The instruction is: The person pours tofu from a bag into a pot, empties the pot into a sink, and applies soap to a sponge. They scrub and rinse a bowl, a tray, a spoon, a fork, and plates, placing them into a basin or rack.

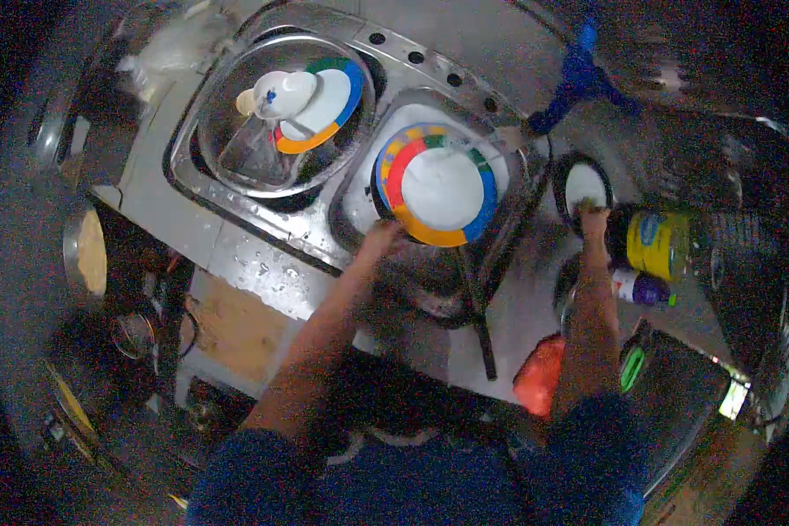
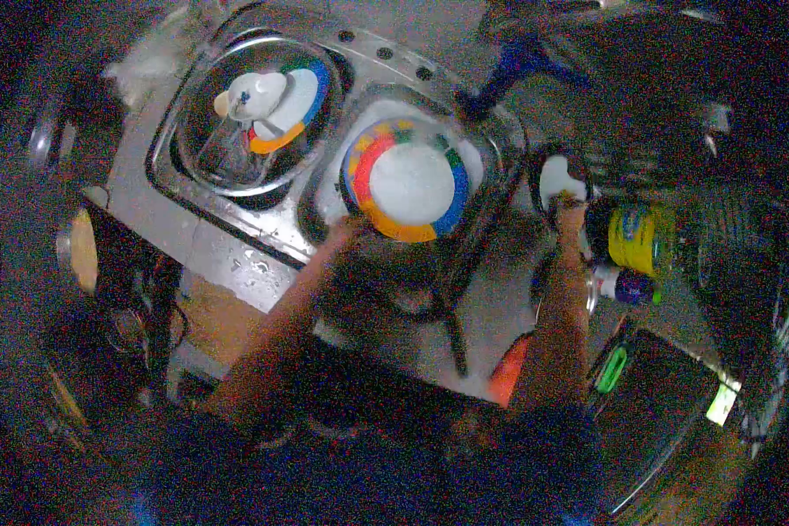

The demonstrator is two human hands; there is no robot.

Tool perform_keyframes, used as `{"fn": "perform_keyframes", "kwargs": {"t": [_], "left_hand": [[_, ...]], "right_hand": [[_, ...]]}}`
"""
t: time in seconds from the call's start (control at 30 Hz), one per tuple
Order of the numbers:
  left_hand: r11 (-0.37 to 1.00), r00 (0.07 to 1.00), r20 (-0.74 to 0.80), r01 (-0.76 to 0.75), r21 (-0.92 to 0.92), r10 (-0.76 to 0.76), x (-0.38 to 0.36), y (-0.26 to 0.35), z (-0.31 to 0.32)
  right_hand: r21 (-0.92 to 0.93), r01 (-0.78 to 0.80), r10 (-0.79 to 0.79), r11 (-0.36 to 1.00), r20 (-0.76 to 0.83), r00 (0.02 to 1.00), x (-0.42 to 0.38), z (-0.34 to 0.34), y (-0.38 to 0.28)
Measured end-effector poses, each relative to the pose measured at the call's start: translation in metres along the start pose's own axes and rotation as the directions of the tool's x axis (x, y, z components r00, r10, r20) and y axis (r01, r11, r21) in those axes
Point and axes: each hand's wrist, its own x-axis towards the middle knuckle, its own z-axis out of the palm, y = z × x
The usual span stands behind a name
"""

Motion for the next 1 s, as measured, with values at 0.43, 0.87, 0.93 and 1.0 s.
{"fn": "perform_keyframes", "kwargs": {"t": [0.43, 0.87, 0.93, 1.0], "left_hand": [[0.684, 0.643, -0.564, 0.086, 0.725, 0.518, 0.027, 0.018, 0.052], [0.819, 0.755, -0.317, -0.515, 0.253, 0.573, 0.007, 0.086, 0.053], [0.762, 0.653, -0.395, -0.579, 0.289, 0.646, -0.034, 0.110, 0.060], [0.715, 0.617, -0.367, -0.554, 0.426, 0.696, -0.047, 0.125, 0.047]], "right_hand": [[0.012, -0.147, 0.143, 0.989, 0.155, 0.977, -0.012, -0.058, -0.080], [0.753, 0.037, -0.266, 0.657, 0.186, 0.946, -0.105, -0.111, -0.350], [0.903, 0.141, -0.513, 0.406, 0.098, 0.853, -0.120, -0.103, -0.404], [0.828, 0.241, -0.463, 0.507, 0.025, 0.886, -0.097, -0.109, -0.435]]}}
